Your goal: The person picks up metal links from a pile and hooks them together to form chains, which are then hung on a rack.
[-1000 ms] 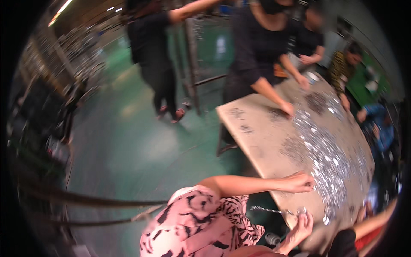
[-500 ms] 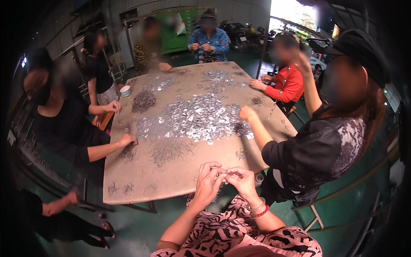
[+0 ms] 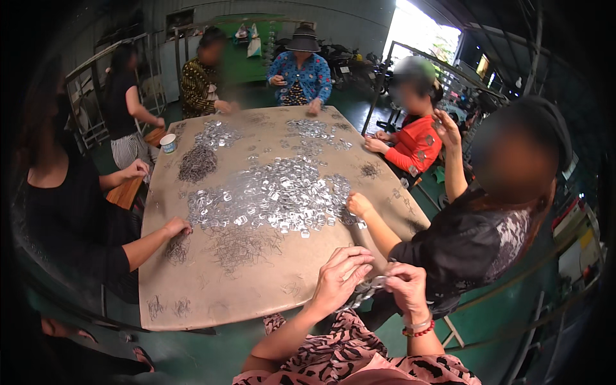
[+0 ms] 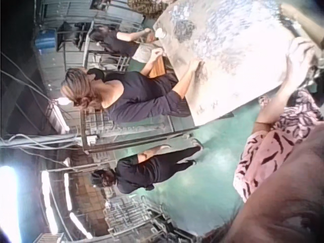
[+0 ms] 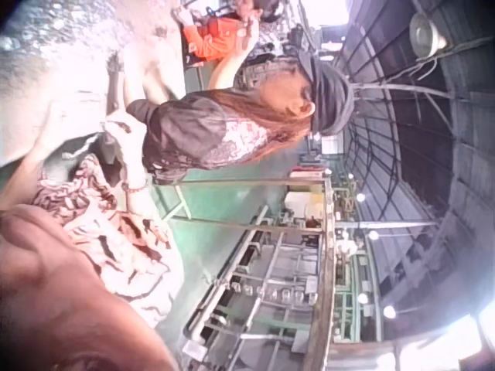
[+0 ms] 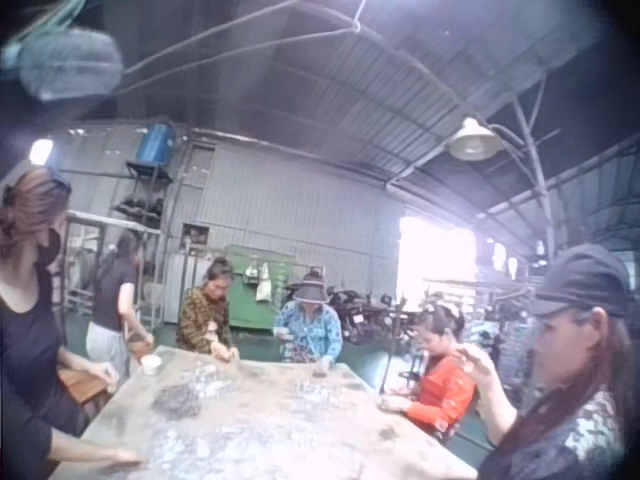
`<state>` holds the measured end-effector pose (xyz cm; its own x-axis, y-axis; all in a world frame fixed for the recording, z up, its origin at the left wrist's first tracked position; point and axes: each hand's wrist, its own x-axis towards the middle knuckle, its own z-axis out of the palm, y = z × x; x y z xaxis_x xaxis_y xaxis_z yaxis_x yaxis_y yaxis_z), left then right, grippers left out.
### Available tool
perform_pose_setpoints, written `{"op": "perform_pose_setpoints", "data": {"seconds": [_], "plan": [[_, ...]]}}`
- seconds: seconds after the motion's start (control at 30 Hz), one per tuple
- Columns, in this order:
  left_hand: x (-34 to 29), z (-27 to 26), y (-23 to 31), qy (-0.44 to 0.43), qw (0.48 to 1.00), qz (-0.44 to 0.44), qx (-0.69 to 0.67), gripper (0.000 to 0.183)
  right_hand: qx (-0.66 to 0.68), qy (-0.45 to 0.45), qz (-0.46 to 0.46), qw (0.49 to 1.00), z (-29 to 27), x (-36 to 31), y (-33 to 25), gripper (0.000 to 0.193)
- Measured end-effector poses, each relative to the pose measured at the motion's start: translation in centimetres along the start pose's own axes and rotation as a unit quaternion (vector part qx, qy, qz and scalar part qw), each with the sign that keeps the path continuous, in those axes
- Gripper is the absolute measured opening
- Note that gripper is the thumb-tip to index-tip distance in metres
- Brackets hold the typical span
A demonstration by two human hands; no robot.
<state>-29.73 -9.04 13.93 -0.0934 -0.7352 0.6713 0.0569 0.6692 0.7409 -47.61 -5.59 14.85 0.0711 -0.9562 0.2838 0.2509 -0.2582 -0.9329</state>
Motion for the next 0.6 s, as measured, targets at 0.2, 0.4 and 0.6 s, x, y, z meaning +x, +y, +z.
{"op": "perform_pose_setpoints", "data": {"seconds": [0.2, 0.4, 0.6], "plan": [[-4.4, -0.6, -9.1, -0.059, 0.983, -0.174, 0.008, 0.018, 0.066, -0.027, -0.190, 0.979, -0.9, 2.0, -5.5, 0.027], [-9.5, 0.8, -16.9, -0.091, 0.972, -0.180, 0.117, 0.012, 0.071, -0.028, -0.260, 0.963, -8.0, 0.7, -11.6, 0.023], [-10.8, 4.1, -19.4, -0.088, 0.978, -0.084, 0.169, 0.020, 0.019, -0.010, -0.239, 0.971, -7.6, -0.9, -17.9, 0.032]]}}
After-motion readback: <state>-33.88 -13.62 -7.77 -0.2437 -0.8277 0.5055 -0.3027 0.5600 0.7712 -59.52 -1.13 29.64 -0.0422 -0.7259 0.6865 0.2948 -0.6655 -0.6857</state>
